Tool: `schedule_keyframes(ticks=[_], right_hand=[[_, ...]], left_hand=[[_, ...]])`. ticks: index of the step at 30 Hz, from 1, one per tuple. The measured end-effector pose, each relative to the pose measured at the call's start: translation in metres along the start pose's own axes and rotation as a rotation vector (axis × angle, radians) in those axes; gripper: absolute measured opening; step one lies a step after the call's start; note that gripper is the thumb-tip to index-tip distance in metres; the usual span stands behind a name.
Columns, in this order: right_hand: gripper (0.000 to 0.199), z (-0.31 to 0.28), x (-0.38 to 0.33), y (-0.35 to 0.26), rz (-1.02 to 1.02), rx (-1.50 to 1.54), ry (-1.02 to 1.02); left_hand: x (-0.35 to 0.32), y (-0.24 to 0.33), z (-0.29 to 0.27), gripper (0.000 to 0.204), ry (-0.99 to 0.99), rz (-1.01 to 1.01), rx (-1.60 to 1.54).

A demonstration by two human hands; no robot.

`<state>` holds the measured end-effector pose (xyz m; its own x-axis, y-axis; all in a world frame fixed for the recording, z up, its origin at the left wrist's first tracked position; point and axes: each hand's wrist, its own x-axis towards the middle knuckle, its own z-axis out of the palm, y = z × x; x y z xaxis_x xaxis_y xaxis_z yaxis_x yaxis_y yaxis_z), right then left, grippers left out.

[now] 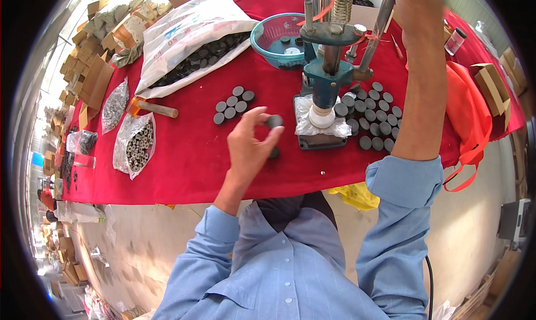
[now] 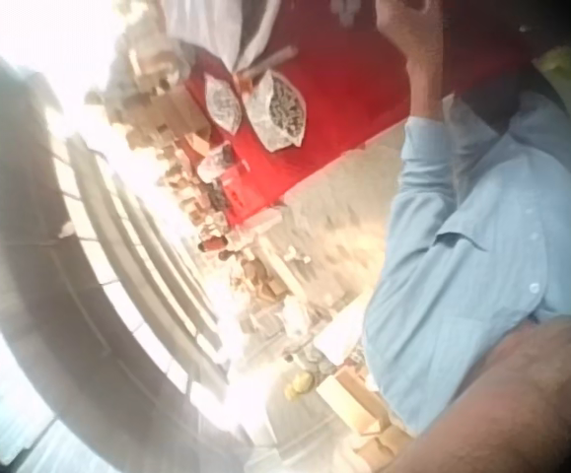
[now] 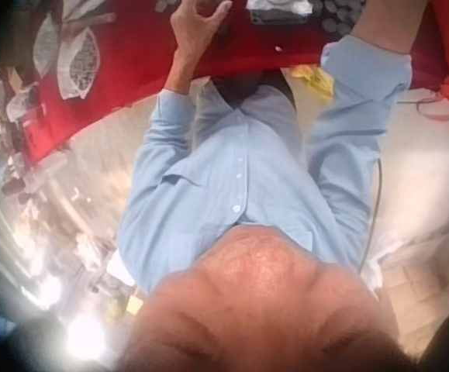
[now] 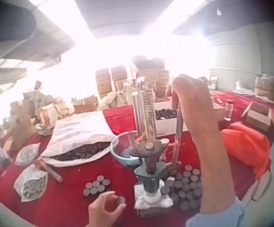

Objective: The person assembles small circular plastic or rubber components using a manual hand-press machine.

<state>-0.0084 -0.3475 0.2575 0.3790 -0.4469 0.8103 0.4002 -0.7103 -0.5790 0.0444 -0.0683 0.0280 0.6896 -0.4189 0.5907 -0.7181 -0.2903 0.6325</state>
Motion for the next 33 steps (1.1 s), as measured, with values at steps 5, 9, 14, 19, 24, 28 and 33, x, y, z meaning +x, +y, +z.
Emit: schedule_keyframes(ticks=[5, 9, 14, 19, 24, 28, 33], right_hand=[[0.035, -0.006, 0.002, -0.010, -0.015, -0.093, 0.022], [0.035, 0.003, -0.001, -0.011, -0.016, -0.007, -0.004], [0.034, -0.004, -0.003, -0.012, 0.001, 0.003, -0.007], [0.030, -0.027, -0.026, -0.017, -0.172, -0.191, -0.035], [0.028, -0.053, -0.072, -0.030, -0.180, -0.129, -0.055], [0.026, -0.066, -0.116, -0.040, -0.153, 0.153, -0.032], [0.031, -0.073, -0.205, -0.026, -0.217, 0.183, -0.017]], left_hand=[[0.011, 0.040, 0.056, 0.064, -0.097, 0.080, -0.089], [0.014, 0.038, 0.077, 0.066, -0.067, 0.081, -0.114], [0.013, 0.041, 0.084, 0.067, -0.064, 0.051, -0.100], [0.010, 0.036, 0.085, 0.069, -0.048, 0.053, -0.110], [0.008, 0.035, 0.076, 0.063, -0.063, 0.004, -0.171], [0.014, 0.025, 0.042, 0.032, 0.032, 0.062, -0.010], [0.008, -0.046, -0.041, 0.023, 0.219, -0.068, 0.495]])
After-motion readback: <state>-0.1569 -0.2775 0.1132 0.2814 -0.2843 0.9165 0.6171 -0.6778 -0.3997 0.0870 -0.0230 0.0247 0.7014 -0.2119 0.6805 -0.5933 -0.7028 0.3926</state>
